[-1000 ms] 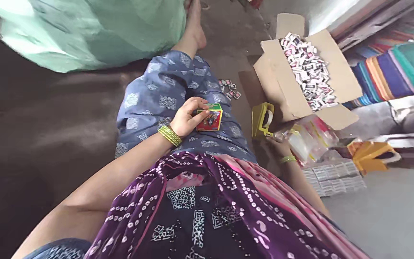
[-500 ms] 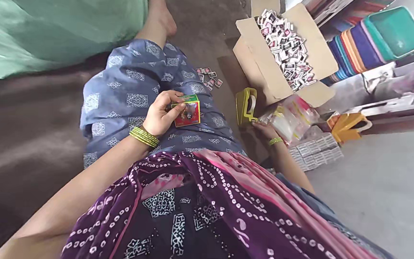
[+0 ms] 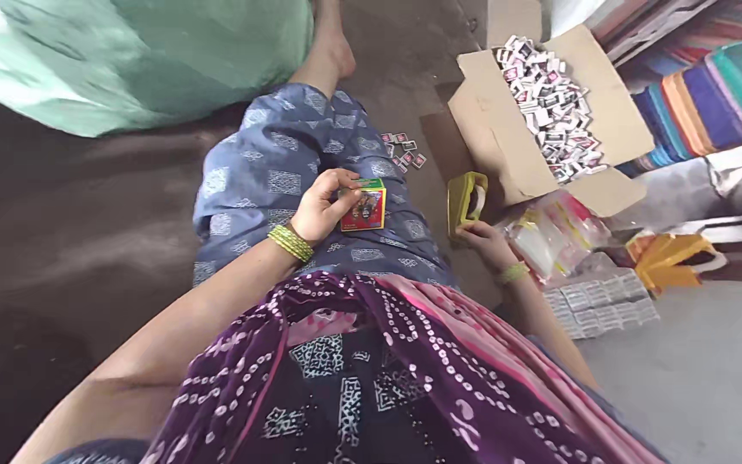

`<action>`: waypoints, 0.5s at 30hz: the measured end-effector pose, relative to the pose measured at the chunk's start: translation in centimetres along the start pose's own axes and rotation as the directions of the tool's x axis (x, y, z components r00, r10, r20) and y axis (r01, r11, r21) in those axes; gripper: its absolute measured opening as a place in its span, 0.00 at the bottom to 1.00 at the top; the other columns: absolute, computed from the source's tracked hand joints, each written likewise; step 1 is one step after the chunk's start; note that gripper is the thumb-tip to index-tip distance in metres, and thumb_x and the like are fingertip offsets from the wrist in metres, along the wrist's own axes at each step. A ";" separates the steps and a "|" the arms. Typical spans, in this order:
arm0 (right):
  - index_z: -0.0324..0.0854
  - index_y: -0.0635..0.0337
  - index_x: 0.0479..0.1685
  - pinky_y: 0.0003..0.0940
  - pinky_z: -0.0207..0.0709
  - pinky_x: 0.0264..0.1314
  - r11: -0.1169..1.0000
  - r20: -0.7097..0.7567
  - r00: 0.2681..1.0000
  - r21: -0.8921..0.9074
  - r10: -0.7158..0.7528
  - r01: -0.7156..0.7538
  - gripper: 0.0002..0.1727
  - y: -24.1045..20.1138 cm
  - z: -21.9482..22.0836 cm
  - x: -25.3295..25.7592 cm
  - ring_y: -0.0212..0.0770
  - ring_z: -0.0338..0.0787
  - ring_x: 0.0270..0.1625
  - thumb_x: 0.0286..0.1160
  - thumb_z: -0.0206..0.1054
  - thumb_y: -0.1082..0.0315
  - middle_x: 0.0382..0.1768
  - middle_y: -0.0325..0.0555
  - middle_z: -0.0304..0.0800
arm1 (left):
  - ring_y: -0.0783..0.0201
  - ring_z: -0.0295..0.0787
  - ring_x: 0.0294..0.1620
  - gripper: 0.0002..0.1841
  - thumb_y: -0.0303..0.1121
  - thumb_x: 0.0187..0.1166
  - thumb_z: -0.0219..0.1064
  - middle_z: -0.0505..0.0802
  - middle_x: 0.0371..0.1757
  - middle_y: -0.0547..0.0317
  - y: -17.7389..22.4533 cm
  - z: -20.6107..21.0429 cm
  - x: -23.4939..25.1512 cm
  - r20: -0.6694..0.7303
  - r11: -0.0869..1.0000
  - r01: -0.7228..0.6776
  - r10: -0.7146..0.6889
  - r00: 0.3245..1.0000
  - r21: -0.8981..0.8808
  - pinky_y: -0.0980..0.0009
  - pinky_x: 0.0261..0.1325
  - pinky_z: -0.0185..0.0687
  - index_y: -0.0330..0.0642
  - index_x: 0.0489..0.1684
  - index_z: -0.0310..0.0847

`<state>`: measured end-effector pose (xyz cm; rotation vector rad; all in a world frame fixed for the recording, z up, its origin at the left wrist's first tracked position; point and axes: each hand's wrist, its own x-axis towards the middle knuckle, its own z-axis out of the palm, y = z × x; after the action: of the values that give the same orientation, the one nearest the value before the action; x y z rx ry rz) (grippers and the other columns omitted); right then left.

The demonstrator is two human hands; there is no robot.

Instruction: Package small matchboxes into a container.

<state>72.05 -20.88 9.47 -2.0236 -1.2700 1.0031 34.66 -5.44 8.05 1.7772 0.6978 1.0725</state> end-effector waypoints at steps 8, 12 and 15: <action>0.93 0.57 0.45 0.42 0.82 0.71 0.854 0.100 0.900 0.374 -0.424 0.361 0.11 -15.8 9.0 2.0 0.38 0.86 0.70 0.77 0.72 0.60 0.75 0.41 0.84 | 0.60 0.85 0.67 0.12 0.34 0.86 0.60 0.88 0.65 0.49 -0.1 0.0 0.5 -0.019 0.999 0.027 -0.028 0.999 -0.039 0.60 0.71 0.82 0.35 0.51 0.86; 0.93 0.58 0.45 0.41 0.82 0.70 0.873 0.159 0.923 0.412 -0.351 0.262 0.10 -17.8 12.0 3.6 0.38 0.85 0.71 0.76 0.74 0.61 0.74 0.42 0.84 | 0.61 0.85 0.67 0.16 0.35 0.90 0.55 0.89 0.63 0.49 0.1 -0.3 0.3 -0.034 1.000 0.005 -0.006 0.999 -0.026 0.61 0.73 0.80 0.34 0.54 0.86; 0.93 0.59 0.41 0.40 0.85 0.67 0.885 0.123 0.938 0.389 -0.324 0.255 0.08 -17.7 12.8 4.3 0.39 0.86 0.68 0.74 0.75 0.64 0.71 0.44 0.86 | 0.62 0.85 0.65 0.15 0.40 0.85 0.65 0.88 0.63 0.49 -0.2 -0.2 0.5 -0.012 0.998 0.004 -0.005 1.000 -0.057 0.62 0.69 0.83 0.35 0.51 0.86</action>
<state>53.83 -9.03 14.33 -1.4332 -1.3154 1.1984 34.68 -4.89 8.11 1.7209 0.6722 1.0907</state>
